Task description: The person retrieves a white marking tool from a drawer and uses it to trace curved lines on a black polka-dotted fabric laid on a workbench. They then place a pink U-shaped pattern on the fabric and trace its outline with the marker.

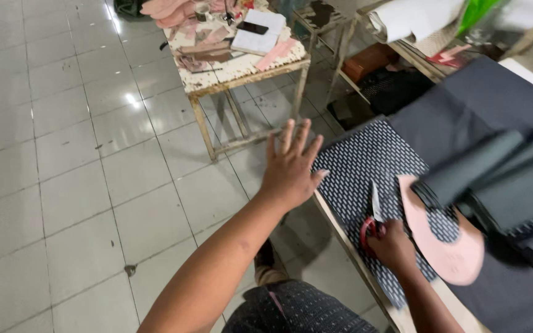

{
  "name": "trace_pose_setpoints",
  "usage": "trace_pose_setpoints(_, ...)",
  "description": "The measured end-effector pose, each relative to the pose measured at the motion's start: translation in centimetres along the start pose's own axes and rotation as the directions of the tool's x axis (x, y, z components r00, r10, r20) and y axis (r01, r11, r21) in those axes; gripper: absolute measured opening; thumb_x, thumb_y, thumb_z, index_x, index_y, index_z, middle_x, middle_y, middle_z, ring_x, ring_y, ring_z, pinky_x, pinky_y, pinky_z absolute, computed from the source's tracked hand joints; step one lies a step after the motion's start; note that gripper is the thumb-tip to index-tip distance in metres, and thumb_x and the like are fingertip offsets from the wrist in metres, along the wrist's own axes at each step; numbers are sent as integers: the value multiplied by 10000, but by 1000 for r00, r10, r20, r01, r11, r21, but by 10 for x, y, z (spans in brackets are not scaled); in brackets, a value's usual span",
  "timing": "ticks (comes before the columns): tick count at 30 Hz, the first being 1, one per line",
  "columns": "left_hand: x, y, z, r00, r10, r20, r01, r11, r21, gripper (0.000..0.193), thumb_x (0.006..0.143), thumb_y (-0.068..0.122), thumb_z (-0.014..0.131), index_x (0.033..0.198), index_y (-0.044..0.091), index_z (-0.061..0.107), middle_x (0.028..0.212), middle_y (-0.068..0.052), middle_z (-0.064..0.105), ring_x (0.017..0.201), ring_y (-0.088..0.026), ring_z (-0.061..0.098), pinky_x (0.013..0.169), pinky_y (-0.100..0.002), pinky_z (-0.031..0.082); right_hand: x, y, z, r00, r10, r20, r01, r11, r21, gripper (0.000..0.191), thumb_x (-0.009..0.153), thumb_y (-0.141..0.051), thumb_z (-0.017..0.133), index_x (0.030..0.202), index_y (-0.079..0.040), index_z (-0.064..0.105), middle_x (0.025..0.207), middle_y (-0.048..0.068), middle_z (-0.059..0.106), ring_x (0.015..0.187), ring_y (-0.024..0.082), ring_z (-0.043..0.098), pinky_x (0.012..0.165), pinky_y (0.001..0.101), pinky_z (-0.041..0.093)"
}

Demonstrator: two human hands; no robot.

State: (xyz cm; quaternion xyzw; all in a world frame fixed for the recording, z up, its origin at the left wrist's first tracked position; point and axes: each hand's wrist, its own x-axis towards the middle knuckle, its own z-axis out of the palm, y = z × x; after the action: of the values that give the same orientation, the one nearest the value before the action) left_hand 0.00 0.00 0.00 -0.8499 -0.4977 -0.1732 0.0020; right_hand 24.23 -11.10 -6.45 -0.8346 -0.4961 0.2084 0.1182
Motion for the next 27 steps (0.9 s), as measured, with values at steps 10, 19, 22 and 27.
trace_pose_setpoints(10,147,-74,47,972,-129,197,201,888,-412,984,931,655,491,1592,37,105,1670,-195,145,1540,-392,67,1191,-647,57,153,-184,14,859,-338,-384,496,735,462,317,925,-138,735,1128,2,534,910,122,670,768,203,656,654,327,541)
trace_pose_setpoints(19,266,-209,86,941,-160,-299,-128,647,-752,701,1064,367,605,1630,51,336,1557,-320,377,1404,-447,458,1139,-445,431,300,-368,1,552,-680,-481,812,570,126,380,925,-103,702,1277,-57,565,1135,167,665,1027,352,690,844,413,562)
trace_pose_setpoints(22,310,-255,89,965,-201,-167,-74,403,-912,695,998,405,600,1581,100,376,1391,-214,501,1041,-260,677,918,-349,571,343,-397,12,530,-719,-450,823,564,69,412,909,-100,724,1285,-46,565,1170,174,663,1055,383,673,858,433,548)
trace_pose_setpoints(27,371,-301,109,985,-172,-23,14,211,-977,762,1004,372,611,1616,17,329,1239,-199,556,917,-179,584,821,-306,535,402,-421,24,511,-743,-431,835,548,46,491,865,-121,729,1328,-80,571,1263,172,642,1108,387,655,881,412,557)
